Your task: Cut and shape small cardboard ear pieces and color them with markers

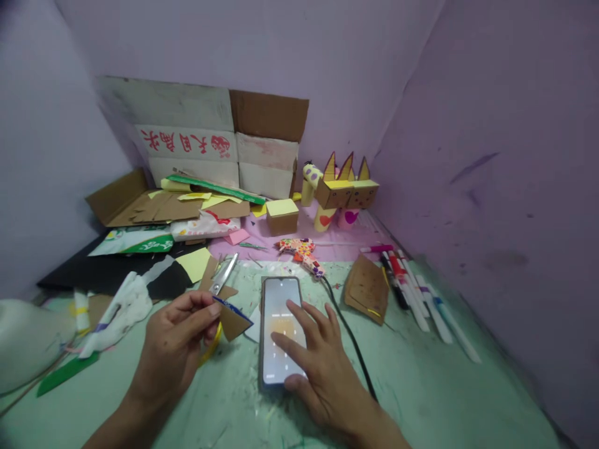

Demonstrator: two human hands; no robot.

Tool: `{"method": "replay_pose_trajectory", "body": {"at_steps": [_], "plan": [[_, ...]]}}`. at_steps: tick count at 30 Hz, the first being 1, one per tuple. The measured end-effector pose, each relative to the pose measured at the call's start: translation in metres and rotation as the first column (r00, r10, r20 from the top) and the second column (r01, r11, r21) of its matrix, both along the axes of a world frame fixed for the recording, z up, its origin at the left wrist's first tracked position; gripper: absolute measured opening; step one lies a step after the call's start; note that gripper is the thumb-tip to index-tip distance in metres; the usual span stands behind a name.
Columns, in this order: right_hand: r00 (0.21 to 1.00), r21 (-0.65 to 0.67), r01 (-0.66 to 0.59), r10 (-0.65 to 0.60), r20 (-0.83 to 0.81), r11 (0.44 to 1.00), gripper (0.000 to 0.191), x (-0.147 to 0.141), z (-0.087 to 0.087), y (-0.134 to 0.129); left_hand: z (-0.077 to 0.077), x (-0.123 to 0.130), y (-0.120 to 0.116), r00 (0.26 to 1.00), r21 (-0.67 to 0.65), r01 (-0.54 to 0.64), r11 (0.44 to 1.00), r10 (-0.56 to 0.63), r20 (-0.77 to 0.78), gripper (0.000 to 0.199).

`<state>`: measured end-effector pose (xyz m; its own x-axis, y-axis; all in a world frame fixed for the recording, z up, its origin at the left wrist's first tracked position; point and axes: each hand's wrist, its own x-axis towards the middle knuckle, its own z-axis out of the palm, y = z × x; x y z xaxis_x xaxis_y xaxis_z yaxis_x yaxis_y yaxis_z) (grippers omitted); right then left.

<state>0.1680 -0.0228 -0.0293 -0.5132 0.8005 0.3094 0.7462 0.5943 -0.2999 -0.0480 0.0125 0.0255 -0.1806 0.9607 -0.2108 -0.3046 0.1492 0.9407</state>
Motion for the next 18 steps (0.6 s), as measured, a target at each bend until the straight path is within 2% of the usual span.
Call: {"method": "replay_pose_trajectory", "body": {"at_steps": [7,13,18], "plan": [[0.998,0.002,0.012,-0.012,0.066,1.000,0.048,-0.002,-0.002,0.001,0.002,0.003,-0.002,0.998,-0.050,0.069,0.996,-0.069,0.007,0.018],[0.980,0.043,0.101,-0.092,-0.175,0.994,0.050,0.011,-0.001,-0.009,0.003,0.003,-0.001,1.000,-0.012,0.031,0.999,-0.031,0.002,0.017],[0.978,0.025,0.109,-0.102,-0.180,0.994,0.045,0.026,-0.004,-0.020,-0.003,0.002,0.003,1.000,0.011,-0.004,1.000,0.004,-0.029,0.016]]}}
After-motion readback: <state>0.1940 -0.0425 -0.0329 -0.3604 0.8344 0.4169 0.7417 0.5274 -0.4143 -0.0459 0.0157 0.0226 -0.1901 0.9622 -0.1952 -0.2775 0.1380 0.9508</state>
